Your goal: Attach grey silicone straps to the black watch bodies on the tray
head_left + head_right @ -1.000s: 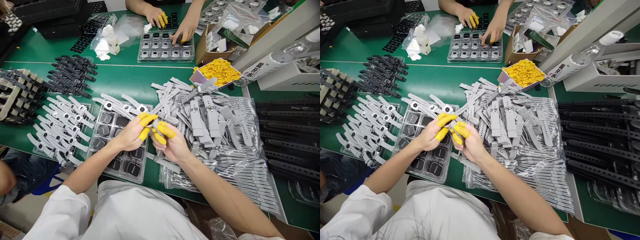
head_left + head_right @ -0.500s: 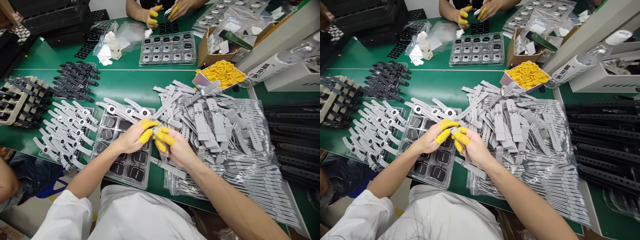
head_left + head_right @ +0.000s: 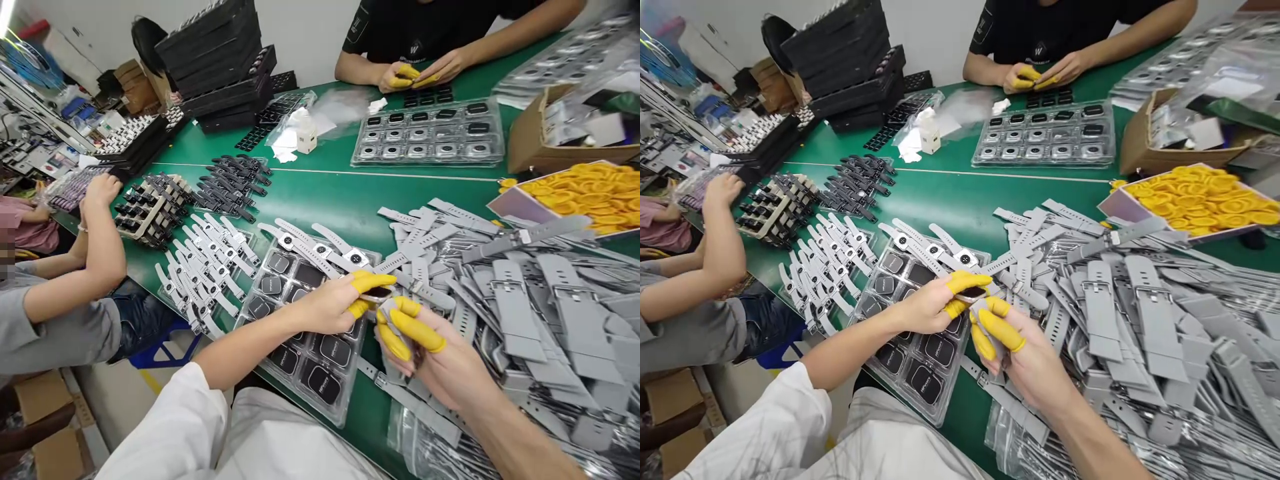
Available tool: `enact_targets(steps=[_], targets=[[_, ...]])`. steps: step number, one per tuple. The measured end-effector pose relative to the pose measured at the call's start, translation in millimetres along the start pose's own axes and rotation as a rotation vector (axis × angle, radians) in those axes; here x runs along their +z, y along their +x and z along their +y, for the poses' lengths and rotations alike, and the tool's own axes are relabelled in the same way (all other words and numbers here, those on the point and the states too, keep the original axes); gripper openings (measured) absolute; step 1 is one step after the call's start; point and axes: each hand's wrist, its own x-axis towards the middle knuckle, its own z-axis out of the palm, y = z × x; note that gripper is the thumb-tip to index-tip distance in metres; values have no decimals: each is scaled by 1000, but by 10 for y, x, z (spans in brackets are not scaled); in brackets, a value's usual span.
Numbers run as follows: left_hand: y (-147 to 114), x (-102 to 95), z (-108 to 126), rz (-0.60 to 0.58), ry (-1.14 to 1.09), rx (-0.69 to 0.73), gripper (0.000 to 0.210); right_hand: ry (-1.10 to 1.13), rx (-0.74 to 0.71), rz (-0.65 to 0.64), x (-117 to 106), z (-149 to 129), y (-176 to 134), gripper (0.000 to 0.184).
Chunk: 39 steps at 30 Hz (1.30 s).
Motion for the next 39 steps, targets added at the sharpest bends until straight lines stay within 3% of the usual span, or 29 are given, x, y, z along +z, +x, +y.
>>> enact_targets(steps=[3, 8, 12, 17, 23, 26, 32, 35, 39], targets=[[-3, 2, 7, -22, 19, 30, 56, -23, 27, -12, 10, 14, 12, 40], [-12, 13, 2, 92, 15, 61, 49, -12, 25, 20, 75, -51, 7, 43], [-11, 38, 31, 113, 26, 30, 43, 10, -9, 68, 98, -43, 6, 37], [-1, 60, 59, 250, -13, -23, 37, 37, -58, 149, 87, -45, 29, 36], [-22, 18, 85, 114, -18, 21, 45, -82, 20, 75, 108, -3, -1, 40], [-20, 25, 105, 135, -22, 3, 43, -63, 12, 100, 109, 0, 0, 42], [-15, 69, 90, 300, -58, -24, 34, 17, -75, 153, 77, -44, 38, 33], [-27, 67, 58, 248, -42, 19, 45, -18, -82, 78, 77, -3, 38, 30], [-38, 46, 53, 161, -41, 43, 58, -71, -40, -12, 60, 84, 47, 41]])
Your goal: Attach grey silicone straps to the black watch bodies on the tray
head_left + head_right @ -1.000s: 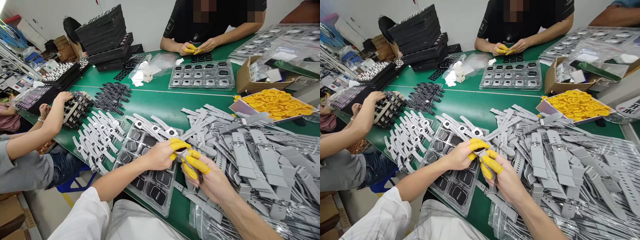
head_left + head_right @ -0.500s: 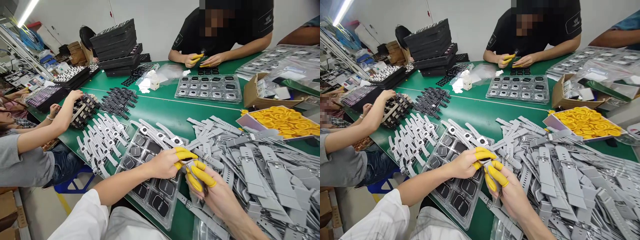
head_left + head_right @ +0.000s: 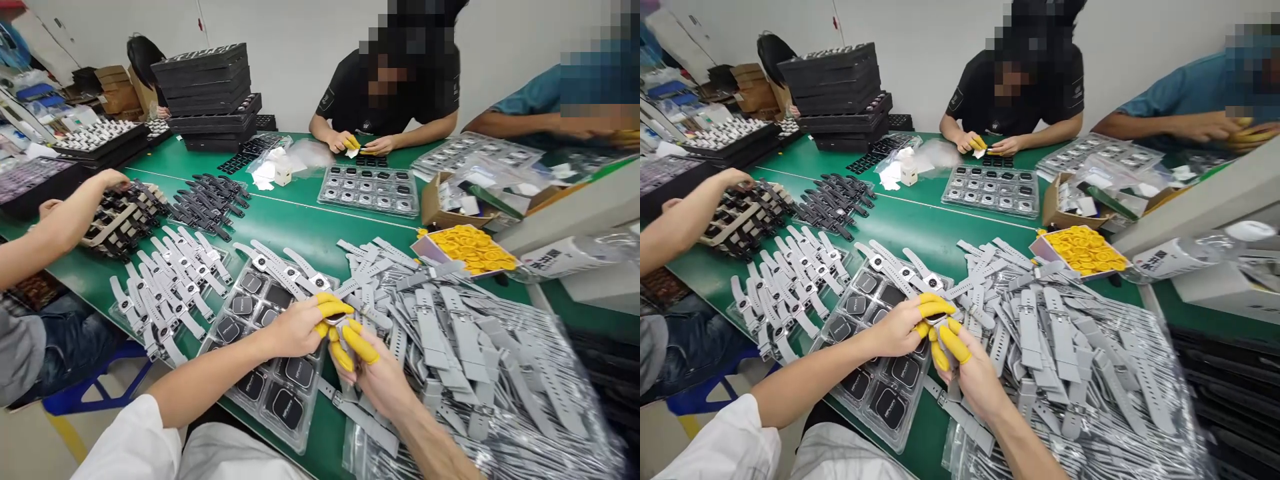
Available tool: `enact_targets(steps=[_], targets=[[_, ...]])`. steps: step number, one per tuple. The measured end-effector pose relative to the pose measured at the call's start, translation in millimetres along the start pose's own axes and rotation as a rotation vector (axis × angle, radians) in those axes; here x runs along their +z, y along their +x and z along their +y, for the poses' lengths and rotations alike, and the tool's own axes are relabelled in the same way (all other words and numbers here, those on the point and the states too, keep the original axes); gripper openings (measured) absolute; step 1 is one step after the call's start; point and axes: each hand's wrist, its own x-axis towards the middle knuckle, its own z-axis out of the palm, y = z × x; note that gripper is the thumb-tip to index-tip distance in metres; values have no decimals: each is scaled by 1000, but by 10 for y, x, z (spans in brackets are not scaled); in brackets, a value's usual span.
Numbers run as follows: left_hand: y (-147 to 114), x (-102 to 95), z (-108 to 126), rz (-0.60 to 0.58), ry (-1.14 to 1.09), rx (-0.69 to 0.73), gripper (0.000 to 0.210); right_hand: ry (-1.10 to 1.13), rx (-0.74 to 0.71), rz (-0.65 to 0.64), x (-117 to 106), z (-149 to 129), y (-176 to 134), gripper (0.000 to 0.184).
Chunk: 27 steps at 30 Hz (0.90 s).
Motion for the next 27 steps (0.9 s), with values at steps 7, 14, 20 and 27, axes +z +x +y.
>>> enact_targets(steps=[7, 14, 20, 27], targets=[[-12, -32, 19, 25, 48, 44, 61, 0, 16, -92, -10, -3, 21, 41], [-21, -7, -3, 85, 88, 66, 59, 87, -17, 1, 58, -66, 35, 41], [6, -7, 55, 11, 198, 4, 51, 174, 0, 28, 42, -62, 38, 41], [39, -103, 110, -94, 255, 9, 39, 177, 69, 66, 15, -69, 63, 42]])
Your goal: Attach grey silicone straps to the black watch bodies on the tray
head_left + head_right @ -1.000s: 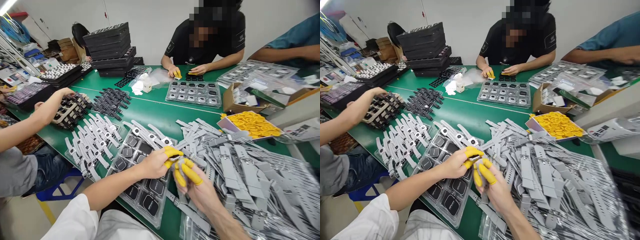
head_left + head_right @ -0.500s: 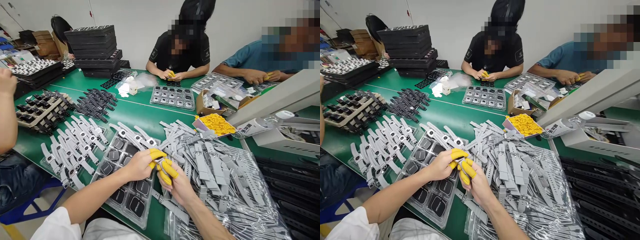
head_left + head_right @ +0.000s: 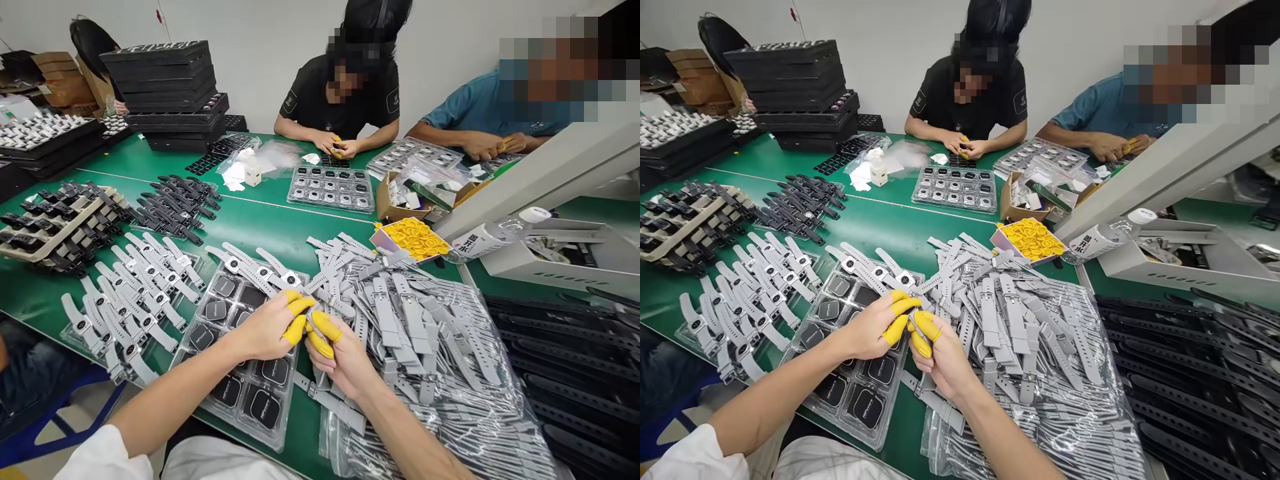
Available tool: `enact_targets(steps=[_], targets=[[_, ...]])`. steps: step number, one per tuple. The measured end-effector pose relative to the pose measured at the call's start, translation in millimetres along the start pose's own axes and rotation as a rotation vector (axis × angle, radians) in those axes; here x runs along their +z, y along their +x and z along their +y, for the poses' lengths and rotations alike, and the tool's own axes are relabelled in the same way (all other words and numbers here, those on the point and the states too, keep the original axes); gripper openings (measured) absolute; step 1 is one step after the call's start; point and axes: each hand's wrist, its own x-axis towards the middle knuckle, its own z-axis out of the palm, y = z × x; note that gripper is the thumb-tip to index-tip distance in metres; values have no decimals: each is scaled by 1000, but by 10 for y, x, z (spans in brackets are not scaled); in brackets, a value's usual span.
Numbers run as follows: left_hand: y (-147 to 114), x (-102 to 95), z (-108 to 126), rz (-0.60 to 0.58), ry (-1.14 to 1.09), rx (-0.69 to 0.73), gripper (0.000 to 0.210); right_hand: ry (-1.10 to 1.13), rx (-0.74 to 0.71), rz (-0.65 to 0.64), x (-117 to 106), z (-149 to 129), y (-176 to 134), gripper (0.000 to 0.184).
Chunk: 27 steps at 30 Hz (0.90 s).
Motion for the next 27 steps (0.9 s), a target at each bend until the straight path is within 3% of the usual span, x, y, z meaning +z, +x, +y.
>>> enact_targets(steps=[5, 11, 15, 20, 24, 25, 27], targets=[[-2, -39, -35, -83, 134, 11, 31, -60, 37, 4, 21, 2, 1, 45], [-15, -67, -71, -43, -203, -30, 40, -87, -36, 40, 16, 1, -27, 45], [19, 21, -56, 173, -540, -173, 31, -173, -109, 39, 15, 16, -48, 45], [98, -7, -114, 457, -1036, -375, 47, -339, 37, -106, -2, 3, -61, 51], [143, -166, -262, 828, -1043, -517, 50, -447, 56, -123, -52, -36, -52, 47], [145, -178, -281, 831, -1024, -538, 49, -447, 9, -94, -60, -40, -47, 45], [134, -139, -274, 658, -981, -551, 43, -411, -109, -28, -63, -34, -35, 40]])
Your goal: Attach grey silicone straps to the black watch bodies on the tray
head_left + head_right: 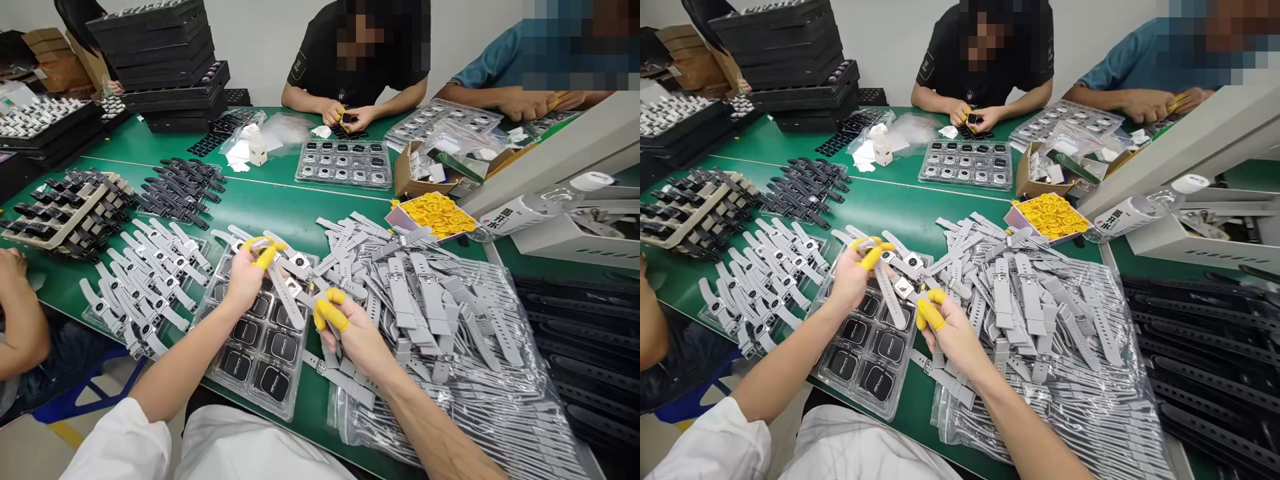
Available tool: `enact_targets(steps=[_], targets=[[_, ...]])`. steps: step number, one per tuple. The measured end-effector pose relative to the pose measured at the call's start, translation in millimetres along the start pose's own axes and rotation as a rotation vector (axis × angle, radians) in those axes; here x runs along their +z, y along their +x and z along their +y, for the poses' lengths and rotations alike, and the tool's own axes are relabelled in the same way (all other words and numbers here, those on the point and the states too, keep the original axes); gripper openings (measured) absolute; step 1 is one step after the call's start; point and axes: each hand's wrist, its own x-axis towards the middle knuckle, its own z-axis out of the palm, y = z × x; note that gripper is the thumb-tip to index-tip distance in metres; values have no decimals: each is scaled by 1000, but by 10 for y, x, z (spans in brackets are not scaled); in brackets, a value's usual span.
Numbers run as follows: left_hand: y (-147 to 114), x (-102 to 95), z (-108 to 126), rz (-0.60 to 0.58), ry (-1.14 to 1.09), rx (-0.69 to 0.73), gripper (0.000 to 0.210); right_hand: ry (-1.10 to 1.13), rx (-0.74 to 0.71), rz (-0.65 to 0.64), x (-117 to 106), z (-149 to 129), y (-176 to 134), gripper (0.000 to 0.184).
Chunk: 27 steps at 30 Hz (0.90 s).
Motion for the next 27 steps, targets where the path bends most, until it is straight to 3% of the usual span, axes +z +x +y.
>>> enact_targets(steps=[2, 4, 7, 11, 18, 23, 27], targets=[[-83, 49, -69, -260, 174, 11, 31, 50, -63, 42, 19, 15, 8, 38], [-180, 98, -139, -480, 372, 183, 30, 95, -50, 24, 47, 30, 12, 39], [-261, 112, -187, -621, 588, 463, 54, 155, 18, -10, 78, 36, 13, 42], [-247, 72, -167, -676, 682, 559, 61, 249, 41, 8, 97, 7, 19, 45], [-271, 91, -208, -606, 705, 585, 53, 398, 54, 15, 132, -51, 2, 43], [-292, 89, -131, -697, 775, 556, 49, 425, 46, 25, 112, -43, 4, 41], [-290, 79, -72, -691, 957, 671, 45, 375, 99, 32, 95, -19, 15, 47]])
